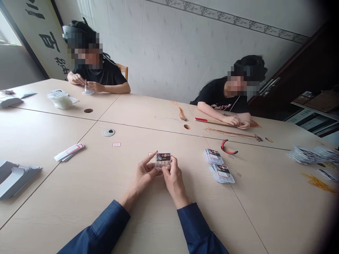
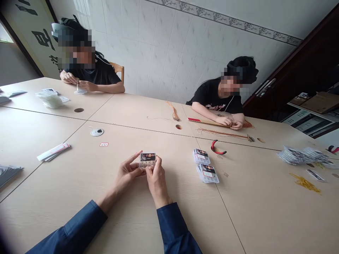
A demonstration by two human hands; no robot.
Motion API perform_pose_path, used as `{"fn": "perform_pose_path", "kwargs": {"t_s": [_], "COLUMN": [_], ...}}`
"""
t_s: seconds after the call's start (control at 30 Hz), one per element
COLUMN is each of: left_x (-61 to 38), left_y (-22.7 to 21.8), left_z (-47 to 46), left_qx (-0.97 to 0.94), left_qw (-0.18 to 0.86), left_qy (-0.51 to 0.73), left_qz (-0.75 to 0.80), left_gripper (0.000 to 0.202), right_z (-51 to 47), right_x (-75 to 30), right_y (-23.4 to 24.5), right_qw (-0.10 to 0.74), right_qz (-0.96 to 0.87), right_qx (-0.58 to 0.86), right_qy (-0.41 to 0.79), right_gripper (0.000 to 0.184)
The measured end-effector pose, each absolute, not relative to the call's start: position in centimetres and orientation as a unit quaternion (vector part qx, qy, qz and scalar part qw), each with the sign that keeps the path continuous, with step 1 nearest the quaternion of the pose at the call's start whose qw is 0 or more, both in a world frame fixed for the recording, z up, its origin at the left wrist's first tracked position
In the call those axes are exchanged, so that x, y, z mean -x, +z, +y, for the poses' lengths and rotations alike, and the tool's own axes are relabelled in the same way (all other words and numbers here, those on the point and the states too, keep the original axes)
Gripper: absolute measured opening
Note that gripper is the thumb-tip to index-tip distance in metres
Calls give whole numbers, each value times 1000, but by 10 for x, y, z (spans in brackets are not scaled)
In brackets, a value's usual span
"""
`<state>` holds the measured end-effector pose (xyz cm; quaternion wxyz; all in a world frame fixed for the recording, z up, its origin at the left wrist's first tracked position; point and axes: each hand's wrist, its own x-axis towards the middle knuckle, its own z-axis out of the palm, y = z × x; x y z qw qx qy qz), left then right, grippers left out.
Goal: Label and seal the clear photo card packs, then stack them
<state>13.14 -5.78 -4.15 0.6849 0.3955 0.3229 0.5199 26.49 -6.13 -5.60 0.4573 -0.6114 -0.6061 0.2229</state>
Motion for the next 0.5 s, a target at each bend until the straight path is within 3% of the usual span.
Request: {"fn": "perform_pose_path", "kwargs": {"t_s": [0.27, 0.5], "left_x": [-126, -120], "left_y": [-32, -31], "left_z": [-59, -60], "left_qx": [-346, -284], "left_qw": [680, 688], "left_qy": [543, 578], "left_qz": [351, 336], "left_gripper": [84, 78], "right_z": [-66, -172], "right_x": [-279, -311], "right_y": [-40, -35], "right_qw": [557, 612], "right_qz": [-446, -356], "right_qx": [630, 638], "right_qy": [307, 303], "right_gripper": [22, 41]}}
